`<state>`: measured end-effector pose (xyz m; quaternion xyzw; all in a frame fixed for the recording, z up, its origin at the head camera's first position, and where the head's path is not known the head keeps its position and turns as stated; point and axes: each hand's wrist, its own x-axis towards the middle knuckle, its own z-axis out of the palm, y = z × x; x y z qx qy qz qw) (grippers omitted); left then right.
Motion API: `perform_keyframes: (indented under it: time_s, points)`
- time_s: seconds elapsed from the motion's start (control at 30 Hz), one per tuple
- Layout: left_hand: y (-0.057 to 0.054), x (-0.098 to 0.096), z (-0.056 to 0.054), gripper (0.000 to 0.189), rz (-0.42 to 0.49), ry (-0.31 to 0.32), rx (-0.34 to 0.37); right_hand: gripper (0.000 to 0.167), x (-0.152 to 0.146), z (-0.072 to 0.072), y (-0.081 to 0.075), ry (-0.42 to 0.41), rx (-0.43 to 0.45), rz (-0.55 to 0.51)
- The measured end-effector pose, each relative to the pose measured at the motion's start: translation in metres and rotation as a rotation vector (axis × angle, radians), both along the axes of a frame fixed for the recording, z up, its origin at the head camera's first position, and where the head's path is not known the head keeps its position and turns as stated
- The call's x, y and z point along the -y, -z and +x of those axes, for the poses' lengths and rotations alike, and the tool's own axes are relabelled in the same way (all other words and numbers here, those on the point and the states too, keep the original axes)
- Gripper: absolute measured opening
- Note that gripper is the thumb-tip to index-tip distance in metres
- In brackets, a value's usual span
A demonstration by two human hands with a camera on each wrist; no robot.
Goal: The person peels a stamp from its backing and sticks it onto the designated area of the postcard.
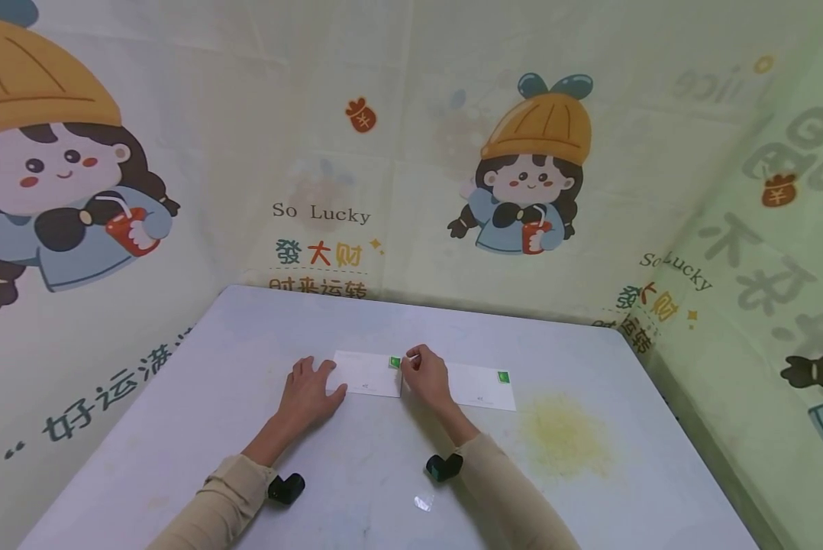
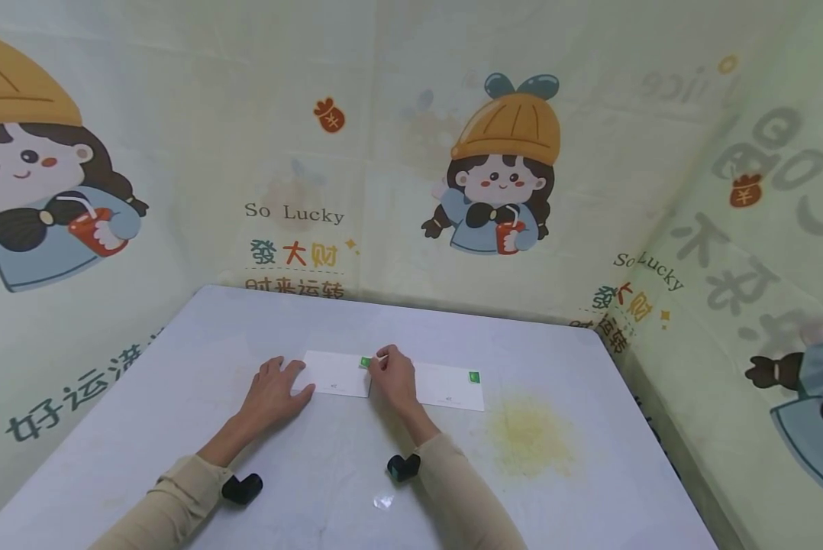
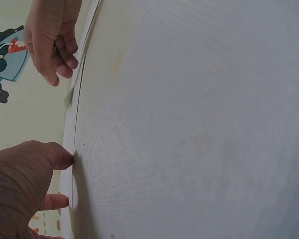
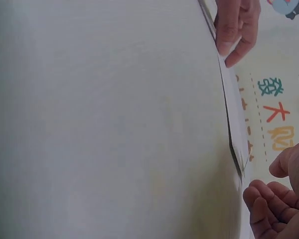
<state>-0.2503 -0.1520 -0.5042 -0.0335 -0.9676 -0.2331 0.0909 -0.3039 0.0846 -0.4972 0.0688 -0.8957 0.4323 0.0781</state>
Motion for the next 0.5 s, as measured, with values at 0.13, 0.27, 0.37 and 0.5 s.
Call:
perform_keyframes:
  time_s: [0.13,0.27,0.37,0.5]
  points:
    - [0.000,-0.001,0.000,0.056,0.000,-0.002,-0.005,0.026,0.000,0.004,0.003,-0.053,-0.045,0.080]
    - [-0.002,-0.002,0.001,0.056,-0.007,-0.005,-0.001,0.035,0.001,0.009,0.003,-0.097,-0.087,0.176]
    - [-0.003,-0.003,0.001,0.055,-0.009,-0.005,0.003,0.042,0.002,0.014,-0.001,-0.126,-0.098,0.229]
    - [-0.005,-0.005,0.002,0.054,-0.014,-0.005,0.011,0.050,0.005,0.019,-0.004,-0.150,-0.094,0.314]
